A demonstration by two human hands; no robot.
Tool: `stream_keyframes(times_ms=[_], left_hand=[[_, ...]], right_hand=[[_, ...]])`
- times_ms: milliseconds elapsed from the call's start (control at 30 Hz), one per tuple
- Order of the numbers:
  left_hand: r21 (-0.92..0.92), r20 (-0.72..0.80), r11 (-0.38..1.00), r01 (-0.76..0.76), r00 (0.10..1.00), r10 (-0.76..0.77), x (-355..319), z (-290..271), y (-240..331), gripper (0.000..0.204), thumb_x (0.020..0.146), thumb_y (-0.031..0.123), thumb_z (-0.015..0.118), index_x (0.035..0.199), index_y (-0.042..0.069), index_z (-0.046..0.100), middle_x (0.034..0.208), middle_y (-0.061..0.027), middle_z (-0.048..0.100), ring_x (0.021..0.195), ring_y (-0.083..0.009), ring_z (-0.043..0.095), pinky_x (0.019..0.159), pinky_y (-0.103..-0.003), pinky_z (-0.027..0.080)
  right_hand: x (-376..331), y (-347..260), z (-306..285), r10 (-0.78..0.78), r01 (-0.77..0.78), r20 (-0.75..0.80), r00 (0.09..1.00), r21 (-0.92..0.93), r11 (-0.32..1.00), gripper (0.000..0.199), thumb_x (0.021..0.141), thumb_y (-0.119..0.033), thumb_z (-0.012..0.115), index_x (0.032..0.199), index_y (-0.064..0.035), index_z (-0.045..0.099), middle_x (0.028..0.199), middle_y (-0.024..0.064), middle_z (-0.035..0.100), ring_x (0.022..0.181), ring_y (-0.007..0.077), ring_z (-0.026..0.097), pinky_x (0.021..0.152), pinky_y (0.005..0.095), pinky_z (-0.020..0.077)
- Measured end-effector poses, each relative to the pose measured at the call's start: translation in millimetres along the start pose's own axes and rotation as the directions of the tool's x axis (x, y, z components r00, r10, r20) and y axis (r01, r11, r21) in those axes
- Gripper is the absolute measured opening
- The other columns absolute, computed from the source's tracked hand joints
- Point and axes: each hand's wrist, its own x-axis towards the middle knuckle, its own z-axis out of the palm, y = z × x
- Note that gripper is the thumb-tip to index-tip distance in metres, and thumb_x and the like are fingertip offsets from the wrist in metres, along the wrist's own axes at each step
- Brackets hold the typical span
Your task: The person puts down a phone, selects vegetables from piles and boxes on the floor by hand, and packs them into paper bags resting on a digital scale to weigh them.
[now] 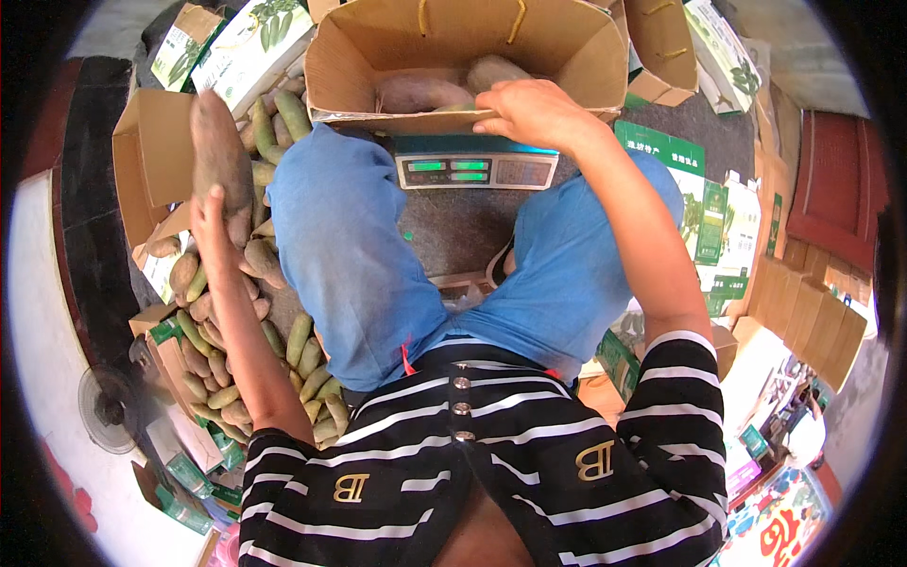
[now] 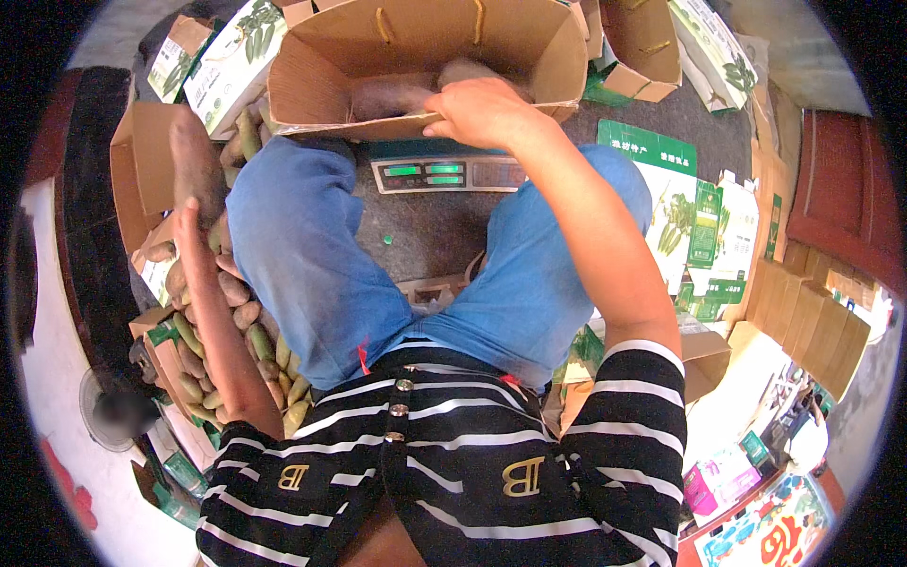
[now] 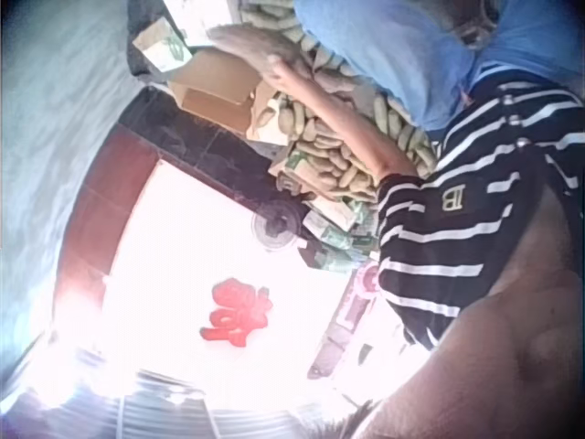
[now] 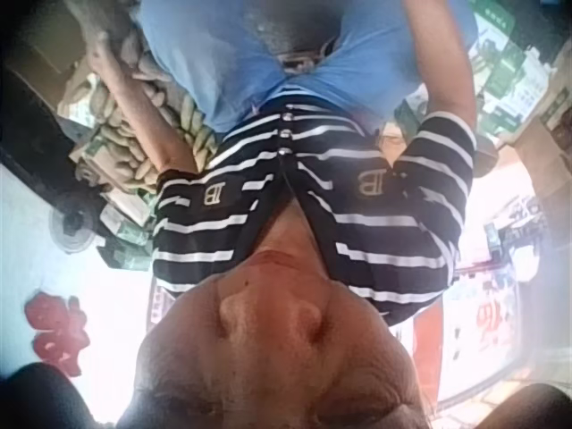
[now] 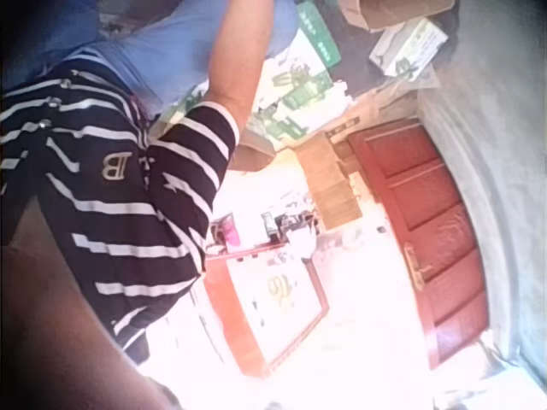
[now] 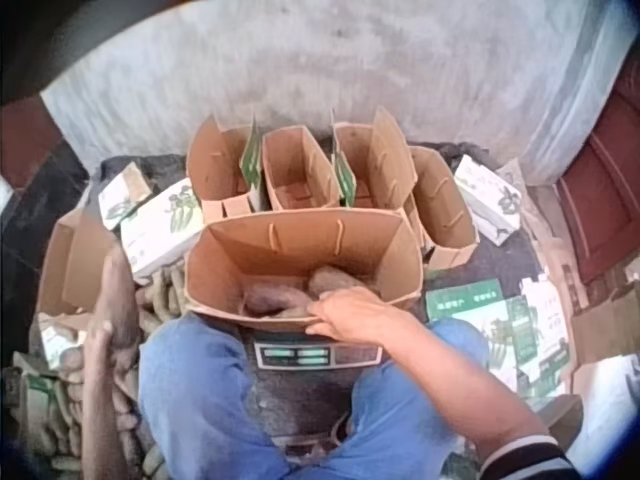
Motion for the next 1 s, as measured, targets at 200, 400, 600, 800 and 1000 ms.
stream_keyframes(times_ms=[200, 400, 600, 800, 1000], left_hand=[[0.317, 0.323, 0.871, -0.376, 0.906, 0.274, 8, 88, 115, 0.061, 0.075, 0.031, 0.063, 0.123, -0.003, 0.045, 0.116, -0.0142, 0.052, 0.107, -0.022, 0.05, 0.093, -0.033, 0.036], [0.288, 0.297, 0.926, -0.246, 0.942, 0.158, 17, 77, 85, 0.048, 0.079, 0.02, 0.066, 0.116, -0.002, 0.045, 0.093, -0.007, 0.053, 0.079, -0.0102, 0.05, 0.068, -0.024, 0.044], [0.619, 0.192, 0.773, -0.138, 0.981, 0.022, -14, -16, -26, 0.047, 0.08, 0.038, 0.061, 0.104, -0.002, 0.057, 0.089, -0.0153, 0.063, 0.084, -0.0224, 0.06, 0.075, -0.033, 0.047], [0.916, 0.066, 0.381, 0.121, 0.895, -0.442, -89, -102, -159, 0.047, 0.075, 0.039, 0.062, 0.099, -0.002, 0.057, 0.092, -0.0215, 0.061, 0.088, -0.0374, 0.058, 0.076, -0.041, 0.046], [0.936, -0.074, 0.202, 0.289, 0.721, -0.689, -187, -134, -227, 0.045, 0.074, 0.032, 0.064, 0.105, 0.002, 0.052, 0.106, -0.0211, 0.056, 0.099, -0.0355, 0.054, 0.081, -0.043, 0.045]], right_hand=[[-1, 0, 2, -0.034, 0.033, -0.041, 0.999, -0.039, 0.999, 0.032, 0.082, -0.035, 0.055, 0.095, -0.0051, 0.058, 0.091, 0.0153, 0.059, 0.089, 0.0345, 0.055, 0.075, 0.0431, 0.0443], [-2, -7, -3, -0.102, 0.107, -0.085, 0.991, 0.055, 0.993, 0.027, 0.083, -0.03, 0.055, 0.091, -0.0045, 0.059, 0.087, 0.0163, 0.057, 0.086, 0.034, 0.055, 0.072, 0.0415, 0.0435], [-2, -17, -11, -0.087, 0.087, 0.021, 0.996, 0.036, 0.996, 0.024, 0.082, -0.028, 0.055, 0.089, -0.005, 0.059, 0.085, 0.0159, 0.056, 0.084, 0.0339, 0.055, 0.071, 0.0416, 0.0427], [-1, -26, -10, -0.063, 0.064, -0.024, 0.998, 0.057, 0.996, 0.023, 0.082, -0.024, 0.057, 0.09, -0.0026, 0.058, 0.084, 0.0171, 0.054, 0.081, 0.0353, 0.054, 0.069, 0.0399, 0.0413], [3, -32, -8, -0.021, 0.02, 0.006, 1.0, 0.108, 0.994, 0.024, 0.082, -0.023, 0.058, 0.09, -0.0003, 0.057, 0.083, 0.0164, 0.054, 0.078, 0.0337, 0.054, 0.069, 0.0373, 0.0414]])
